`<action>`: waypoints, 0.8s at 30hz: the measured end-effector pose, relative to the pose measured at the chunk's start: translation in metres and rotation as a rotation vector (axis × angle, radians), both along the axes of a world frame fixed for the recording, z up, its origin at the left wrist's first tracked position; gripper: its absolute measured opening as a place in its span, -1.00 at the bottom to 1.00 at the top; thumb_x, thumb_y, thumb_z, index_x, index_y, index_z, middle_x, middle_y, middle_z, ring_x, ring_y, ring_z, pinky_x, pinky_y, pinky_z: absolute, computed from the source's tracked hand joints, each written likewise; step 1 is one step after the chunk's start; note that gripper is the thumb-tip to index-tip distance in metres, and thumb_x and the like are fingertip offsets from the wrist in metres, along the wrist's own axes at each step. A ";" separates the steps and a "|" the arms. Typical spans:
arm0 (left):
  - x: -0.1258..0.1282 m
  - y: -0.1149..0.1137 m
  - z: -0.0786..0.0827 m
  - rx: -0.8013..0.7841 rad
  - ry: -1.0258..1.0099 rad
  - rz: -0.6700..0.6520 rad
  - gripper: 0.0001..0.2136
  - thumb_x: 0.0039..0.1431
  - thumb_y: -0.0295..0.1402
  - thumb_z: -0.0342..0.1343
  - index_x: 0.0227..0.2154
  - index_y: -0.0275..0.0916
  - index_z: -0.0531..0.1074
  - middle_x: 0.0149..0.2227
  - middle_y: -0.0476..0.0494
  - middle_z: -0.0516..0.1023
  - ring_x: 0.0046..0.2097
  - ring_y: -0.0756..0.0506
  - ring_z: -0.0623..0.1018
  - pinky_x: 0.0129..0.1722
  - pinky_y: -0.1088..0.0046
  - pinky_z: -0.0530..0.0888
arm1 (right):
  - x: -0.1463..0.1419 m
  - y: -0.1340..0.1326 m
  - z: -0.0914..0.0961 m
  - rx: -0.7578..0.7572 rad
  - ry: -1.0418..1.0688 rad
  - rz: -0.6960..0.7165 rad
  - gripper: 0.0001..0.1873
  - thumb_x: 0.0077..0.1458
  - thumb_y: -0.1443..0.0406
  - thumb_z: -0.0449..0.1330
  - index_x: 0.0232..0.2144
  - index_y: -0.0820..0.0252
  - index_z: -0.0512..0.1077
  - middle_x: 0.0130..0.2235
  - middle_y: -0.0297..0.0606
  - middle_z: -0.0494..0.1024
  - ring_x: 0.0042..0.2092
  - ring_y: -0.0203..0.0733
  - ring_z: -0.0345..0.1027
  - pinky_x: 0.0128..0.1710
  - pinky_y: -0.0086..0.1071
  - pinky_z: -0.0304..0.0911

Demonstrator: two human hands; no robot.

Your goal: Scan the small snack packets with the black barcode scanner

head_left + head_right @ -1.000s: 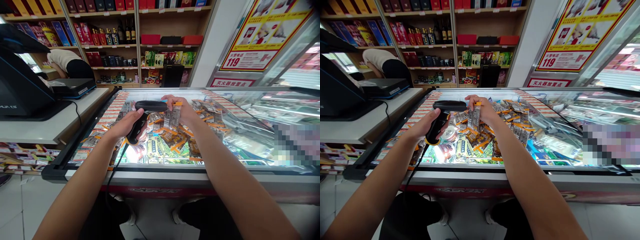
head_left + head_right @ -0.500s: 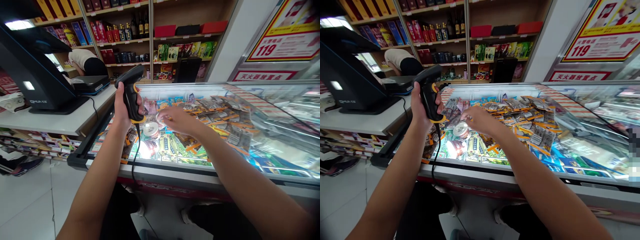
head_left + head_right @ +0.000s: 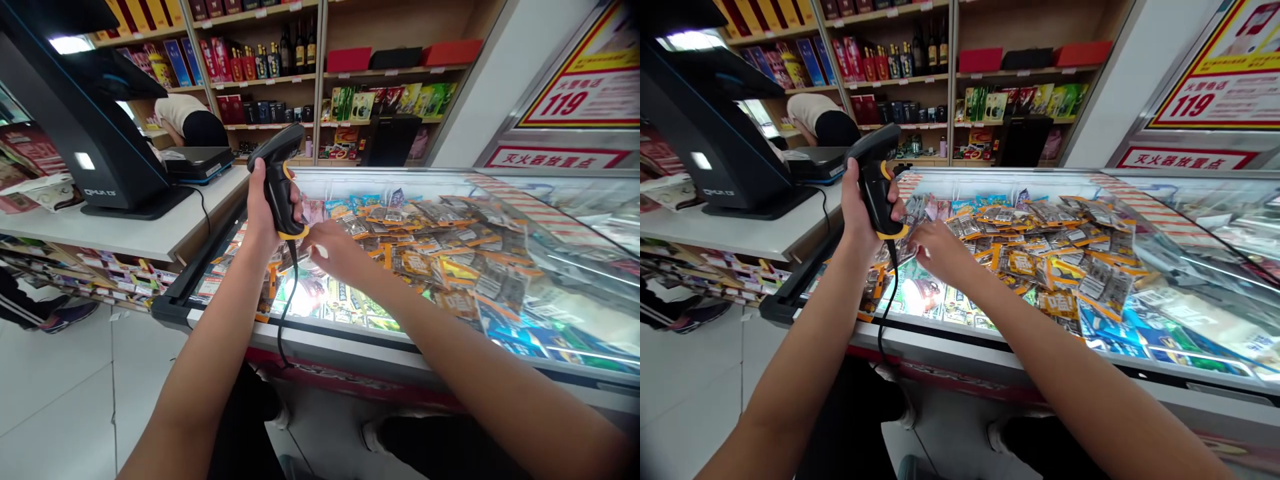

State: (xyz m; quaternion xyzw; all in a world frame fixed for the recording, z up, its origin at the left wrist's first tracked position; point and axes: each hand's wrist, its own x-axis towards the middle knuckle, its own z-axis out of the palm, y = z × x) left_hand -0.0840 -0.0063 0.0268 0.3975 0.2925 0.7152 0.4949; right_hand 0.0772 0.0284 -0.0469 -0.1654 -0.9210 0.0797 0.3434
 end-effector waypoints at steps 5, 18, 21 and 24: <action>0.000 0.002 -0.002 -0.001 0.044 -0.004 -0.41 0.37 0.24 -0.23 -0.34 -0.19 0.41 -0.62 0.03 0.36 -0.70 0.03 0.38 -0.71 0.52 0.26 | 0.038 0.022 0.028 -0.218 0.245 -0.130 -0.77 0.12 0.50 0.02 -0.39 0.11 0.37 -0.21 -0.18 0.60 -0.10 -0.02 0.47 -0.01 -0.11 0.32; 0.011 -0.008 -0.028 -0.039 0.686 -0.521 -0.43 0.21 0.27 0.07 -0.41 -0.22 0.48 -0.60 -0.11 0.48 -0.68 -0.04 0.41 -0.70 0.45 0.33 | 0.115 0.066 0.054 -0.345 0.538 -0.222 -0.82 0.22 0.38 -0.01 -0.43 0.07 0.17 -0.20 -0.24 0.55 -0.01 -0.13 0.45 0.04 -0.15 0.32; 0.010 -0.008 -0.031 -0.071 0.761 -0.562 -0.43 0.26 0.25 0.02 -0.42 -0.23 0.48 -0.59 -0.13 0.49 -0.67 -0.04 0.43 -0.69 0.45 0.34 | 0.115 0.065 0.056 -0.344 0.530 -0.243 -0.81 0.26 0.34 0.00 -0.43 0.07 0.17 -0.19 -0.24 0.55 -0.01 -0.13 0.45 0.00 -0.19 0.32; 0.011 -0.008 -0.031 -0.070 0.789 -0.579 -0.40 0.28 0.25 -0.02 -0.44 -0.24 0.47 -0.58 -0.14 0.49 -0.66 -0.03 0.43 -0.67 0.46 0.35 | 0.115 0.065 0.056 -0.350 0.538 -0.240 -0.80 0.27 0.33 0.01 -0.43 0.07 0.18 -0.19 -0.23 0.56 -0.02 -0.12 0.44 -0.02 -0.20 0.32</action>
